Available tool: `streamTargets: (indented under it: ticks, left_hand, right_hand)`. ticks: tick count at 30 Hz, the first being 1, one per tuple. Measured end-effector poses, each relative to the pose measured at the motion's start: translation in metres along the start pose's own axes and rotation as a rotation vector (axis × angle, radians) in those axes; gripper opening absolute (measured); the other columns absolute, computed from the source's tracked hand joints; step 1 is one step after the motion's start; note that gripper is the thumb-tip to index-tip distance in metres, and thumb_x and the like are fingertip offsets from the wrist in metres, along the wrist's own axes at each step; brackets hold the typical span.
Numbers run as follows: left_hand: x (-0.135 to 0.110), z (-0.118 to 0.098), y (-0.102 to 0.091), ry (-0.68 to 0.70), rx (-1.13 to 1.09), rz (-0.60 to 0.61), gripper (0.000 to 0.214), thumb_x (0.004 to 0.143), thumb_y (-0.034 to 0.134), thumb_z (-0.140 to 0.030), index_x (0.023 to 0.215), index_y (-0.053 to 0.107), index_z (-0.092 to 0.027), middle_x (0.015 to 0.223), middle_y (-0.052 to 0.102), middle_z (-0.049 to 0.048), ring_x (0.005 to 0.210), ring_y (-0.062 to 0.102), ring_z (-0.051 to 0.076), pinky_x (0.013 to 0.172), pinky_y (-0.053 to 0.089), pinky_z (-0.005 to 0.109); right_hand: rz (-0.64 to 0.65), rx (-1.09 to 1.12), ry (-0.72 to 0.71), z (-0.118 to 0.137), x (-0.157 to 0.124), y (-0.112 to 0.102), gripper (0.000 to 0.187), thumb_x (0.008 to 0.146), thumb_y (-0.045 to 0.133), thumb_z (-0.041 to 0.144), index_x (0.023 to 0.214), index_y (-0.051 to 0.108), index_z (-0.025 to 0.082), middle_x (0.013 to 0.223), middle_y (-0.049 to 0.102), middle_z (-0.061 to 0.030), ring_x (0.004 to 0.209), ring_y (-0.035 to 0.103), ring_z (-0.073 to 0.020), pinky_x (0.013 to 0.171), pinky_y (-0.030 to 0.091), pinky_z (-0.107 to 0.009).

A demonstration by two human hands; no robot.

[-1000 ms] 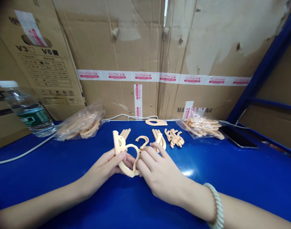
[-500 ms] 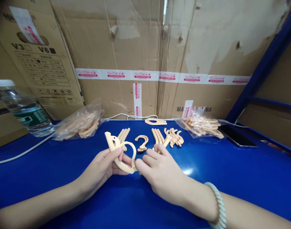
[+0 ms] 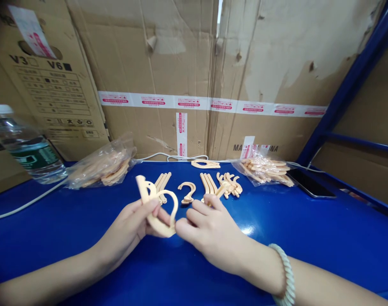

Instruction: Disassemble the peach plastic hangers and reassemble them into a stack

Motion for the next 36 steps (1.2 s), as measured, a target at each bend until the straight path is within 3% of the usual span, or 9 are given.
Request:
streamTargets:
  ticks: [3, 7, 9, 12, 21, 26, 36]
  left_hand:
    - [0.000, -0.002, 0.000, -0.072, -0.053, -0.036, 0.038, 0.087, 0.060, -0.038, 0.061, 0.063, -0.011, 0.060, 0.067, 0.0062, 0.056, 0.064, 0.016, 0.059, 0.055, 0.026]
    - [0.000, 0.002, 0.001, -0.108, 0.027, 0.074, 0.043, 0.087, 0.059, -0.046, 0.065, 0.066, -0.009, 0.069, 0.072, 0.0127, 0.065, 0.069, 0.021, 0.064, 0.056, 0.029]
    - [0.001, 0.007, 0.001, -0.113, 0.053, 0.123, 0.047, 0.085, 0.060, -0.052, 0.067, 0.068, -0.009, 0.071, 0.074, 0.0150, 0.066, 0.070, 0.022, 0.064, 0.056, 0.029]
    - [0.003, 0.012, 0.000, -0.108, 0.042, 0.149, 0.049, 0.083, 0.062, -0.055, 0.066, 0.068, -0.009, 0.070, 0.074, 0.0151, 0.065, 0.071, 0.023, 0.063, 0.056, 0.029]
    - [0.005, 0.013, -0.002, -0.125, -0.023, 0.170, 0.047, 0.081, 0.064, -0.054, 0.063, 0.066, -0.010, 0.067, 0.072, 0.0112, 0.063, 0.071, 0.022, 0.061, 0.056, 0.028]
    - [0.005, 0.013, -0.001, -0.129, -0.046, 0.161, 0.045, 0.082, 0.064, -0.051, 0.063, 0.066, -0.010, 0.065, 0.071, 0.0105, 0.062, 0.071, 0.021, 0.059, 0.055, 0.026]
    - [0.005, 0.012, -0.001, -0.139, -0.063, 0.150, 0.042, 0.083, 0.064, -0.049, 0.065, 0.061, -0.012, 0.066, 0.071, 0.0088, 0.063, 0.071, 0.022, 0.060, 0.055, 0.027]
  right_hand:
    - [-0.034, 0.038, 0.048, -0.014, -0.003, 0.001, 0.029, 0.095, 0.029, 0.004, 0.081, 0.050, 0.019, 0.069, 0.056, -0.0002, 0.067, 0.046, -0.0166, 0.076, 0.028, -0.034]
    - [-0.031, 0.213, 0.317, -0.053, -0.013, 0.007, 0.017, 0.093, 0.039, 0.007, 0.102, 0.046, 0.019, 0.083, 0.066, -0.0013, 0.072, 0.057, -0.0150, 0.084, 0.030, -0.036]
    - [0.012, 0.176, 0.354, -0.069, -0.018, 0.010, 0.020, 0.092, 0.040, 0.007, 0.105, 0.048, 0.020, 0.093, 0.069, -0.0037, 0.088, 0.062, -0.0182, 0.095, 0.026, -0.044]
    - [0.045, 0.139, 0.303, -0.079, -0.020, 0.015, 0.021, 0.094, 0.040, 0.008, 0.097, 0.055, 0.022, 0.103, 0.069, -0.0052, 0.113, 0.057, -0.0226, 0.106, 0.013, -0.057]
    - [0.153, 0.430, 0.278, -0.064, -0.014, 0.028, 0.018, 0.095, 0.045, 0.009, 0.102, 0.059, 0.019, 0.110, 0.066, -0.0072, 0.107, 0.061, -0.0200, 0.108, 0.028, -0.055]
    - [0.179, 0.523, 0.275, -0.064, -0.013, 0.030, 0.021, 0.097, 0.043, 0.011, 0.107, 0.061, 0.017, 0.113, 0.066, -0.0105, 0.111, 0.059, -0.0214, 0.098, 0.043, -0.044]
    - [0.276, 0.520, 0.297, -0.060, -0.010, 0.023, 0.020, 0.099, 0.045, 0.016, 0.111, 0.060, 0.016, 0.112, 0.065, -0.0102, 0.108, 0.059, -0.0208, 0.098, 0.041, -0.041]
Point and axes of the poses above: each hand's wrist, its own x-axis towards the middle knuckle, its own y-axis out of the palm, z = x × y, the point moved 1 cm from there along x, towards the middle knuckle
